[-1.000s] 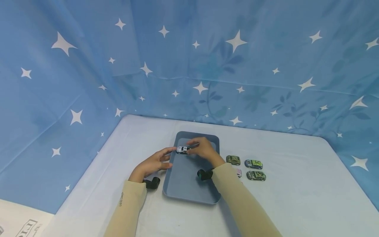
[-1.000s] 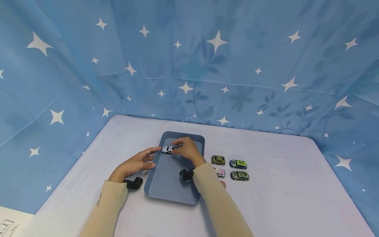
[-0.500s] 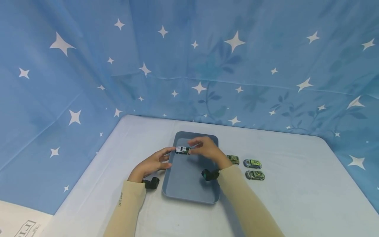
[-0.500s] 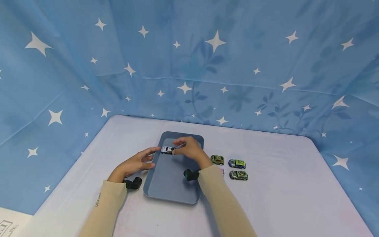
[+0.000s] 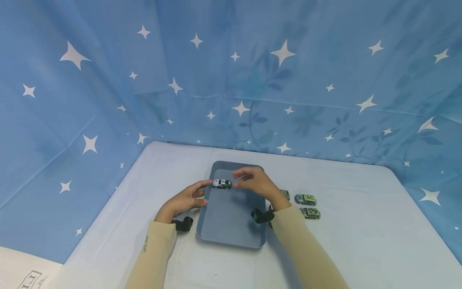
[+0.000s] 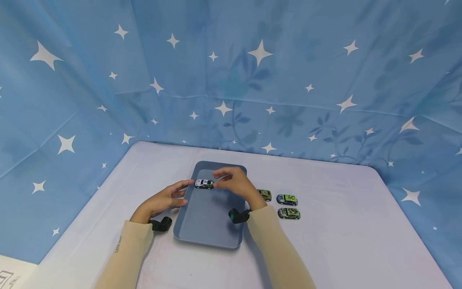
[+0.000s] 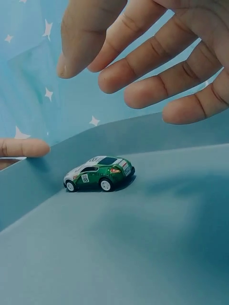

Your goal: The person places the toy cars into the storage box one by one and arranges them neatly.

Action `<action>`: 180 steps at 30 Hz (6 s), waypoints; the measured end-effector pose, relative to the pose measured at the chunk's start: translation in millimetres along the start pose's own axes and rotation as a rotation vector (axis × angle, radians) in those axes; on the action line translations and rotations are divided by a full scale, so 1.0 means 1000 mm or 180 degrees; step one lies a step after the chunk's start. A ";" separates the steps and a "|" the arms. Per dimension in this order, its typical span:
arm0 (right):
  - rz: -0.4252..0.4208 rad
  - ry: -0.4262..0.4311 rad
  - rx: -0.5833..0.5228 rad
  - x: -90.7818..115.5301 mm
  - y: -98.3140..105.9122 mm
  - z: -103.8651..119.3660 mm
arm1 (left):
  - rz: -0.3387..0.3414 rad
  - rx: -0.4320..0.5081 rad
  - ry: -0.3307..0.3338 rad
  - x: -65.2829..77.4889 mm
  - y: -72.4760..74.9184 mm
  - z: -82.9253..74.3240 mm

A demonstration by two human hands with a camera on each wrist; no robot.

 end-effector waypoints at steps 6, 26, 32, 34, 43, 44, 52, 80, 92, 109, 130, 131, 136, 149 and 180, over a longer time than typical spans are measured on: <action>-0.0047 0.0101 -0.0016 0.005 0.008 0.004 | 0.0017 -0.0016 -0.0027 0.000 0.000 0.001; -0.0144 0.0148 -0.0175 0.023 0.031 -0.001 | 0.0032 -0.0069 -0.0086 0.000 0.000 0.002; -0.0203 0.0129 -0.0132 0.028 0.039 -0.005 | 0.0035 -0.0083 -0.0075 0.000 0.000 0.002; -0.0218 0.0144 -0.0125 0.029 0.042 -0.005 | 0.0034 -0.0081 -0.0071 0.000 0.000 0.002; -0.0209 0.0162 -0.0214 0.037 0.051 -0.005 | 0.0035 -0.0076 -0.0091 0.001 0.001 0.002; -0.0198 0.0165 -0.0219 0.038 0.051 -0.005 | 0.0032 -0.0076 -0.0087 0.001 0.001 0.002; -0.0185 0.0168 -0.0234 0.042 0.055 -0.006 | 0.0014 -0.0086 -0.0051 0.001 0.000 0.001; -0.0285 -0.0004 -0.0100 0.063 0.075 -0.020 | -0.0019 -0.0090 -0.0004 0.000 0.000 0.001; -0.0379 0.0006 0.0077 0.072 0.090 -0.034 | -0.0031 -0.0099 -0.0002 0.000 0.000 0.000; -0.0468 0.0029 0.0026 0.088 0.106 -0.038 | -0.0049 -0.0141 0.0023 0.001 0.000 0.002; -0.0684 -0.0056 0.0308 0.101 0.128 -0.052 | -0.0038 -0.0115 0.0024 -0.001 -0.001 0.003; -0.0694 -0.0062 0.0317 0.102 0.129 -0.053 | -0.0036 -0.0113 0.0022 -0.001 -0.001 0.003; -0.0752 -0.0079 0.0387 0.105 0.132 -0.054 | -0.0038 -0.0112 0.0026 -0.002 -0.001 0.003; -0.0819 -0.0184 0.0458 0.113 0.143 -0.062 | -0.0053 -0.0123 0.0028 -0.002 -0.001 0.004; -0.0942 -0.0390 0.0772 0.133 0.162 -0.086 | -0.0017 -0.0117 0.0010 -0.001 0.000 0.001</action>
Point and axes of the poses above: each hand's wrist, its own x-axis away from the middle knuckle, its own y-axis out of the back of the hand, z = x × y, the point moved 3 cm from there along -x, towards the middle knuckle, and after that the axes turned 14 degrees about -z, right-handed, at the moved point
